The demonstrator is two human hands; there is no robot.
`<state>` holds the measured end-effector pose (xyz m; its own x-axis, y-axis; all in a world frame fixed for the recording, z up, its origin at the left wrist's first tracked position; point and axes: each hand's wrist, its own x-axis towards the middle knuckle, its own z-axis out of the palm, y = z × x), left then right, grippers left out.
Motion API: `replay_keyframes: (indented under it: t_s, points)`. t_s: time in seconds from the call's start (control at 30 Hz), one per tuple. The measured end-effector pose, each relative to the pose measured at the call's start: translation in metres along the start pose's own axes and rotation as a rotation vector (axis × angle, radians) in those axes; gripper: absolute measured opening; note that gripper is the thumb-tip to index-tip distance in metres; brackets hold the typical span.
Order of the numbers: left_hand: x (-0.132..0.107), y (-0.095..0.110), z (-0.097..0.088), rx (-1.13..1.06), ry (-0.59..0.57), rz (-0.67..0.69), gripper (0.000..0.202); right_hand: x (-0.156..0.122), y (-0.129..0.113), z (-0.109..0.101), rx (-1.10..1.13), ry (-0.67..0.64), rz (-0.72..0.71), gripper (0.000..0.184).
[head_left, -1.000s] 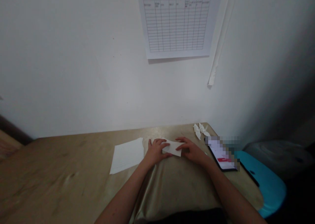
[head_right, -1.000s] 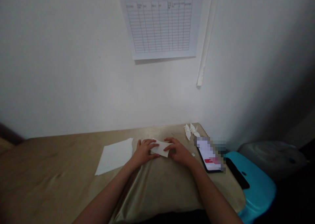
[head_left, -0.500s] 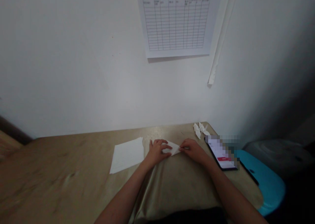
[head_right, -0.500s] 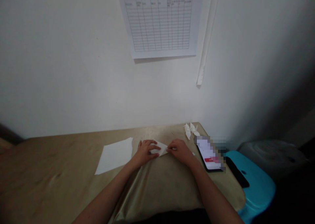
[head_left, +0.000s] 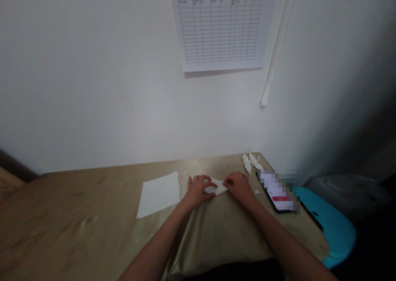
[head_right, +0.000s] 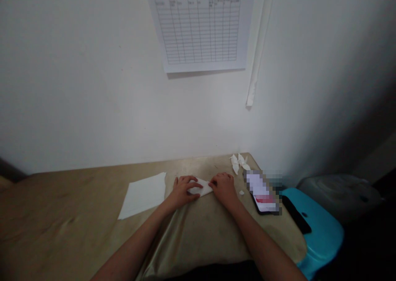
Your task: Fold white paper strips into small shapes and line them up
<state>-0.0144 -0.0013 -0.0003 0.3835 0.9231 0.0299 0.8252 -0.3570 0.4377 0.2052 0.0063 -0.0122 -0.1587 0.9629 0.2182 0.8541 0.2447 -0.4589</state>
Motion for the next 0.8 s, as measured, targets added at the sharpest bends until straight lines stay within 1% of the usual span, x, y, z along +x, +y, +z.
replay_keyframes:
  t_s: [0.17,0.3,0.5,0.8]
  points:
    - [-0.001,0.001,-0.002,0.000,0.004,-0.002,0.035,-0.001,-0.006,0.002,-0.059,0.024,0.027,0.015]
    - [-0.001,0.000,0.001,-0.010,0.014,-0.001,0.034,-0.002,-0.008,0.002,-0.074,0.044,0.032,0.014]
    - [0.000,0.000,0.006,-0.013,0.057,-0.012,0.024,-0.003,-0.010,0.003,-0.078,0.056,0.042,0.014]
    - [0.002,0.004,0.005,-0.012,0.058,-0.042,0.029,-0.003,-0.014,0.001,-0.105,0.045,0.068,0.014]
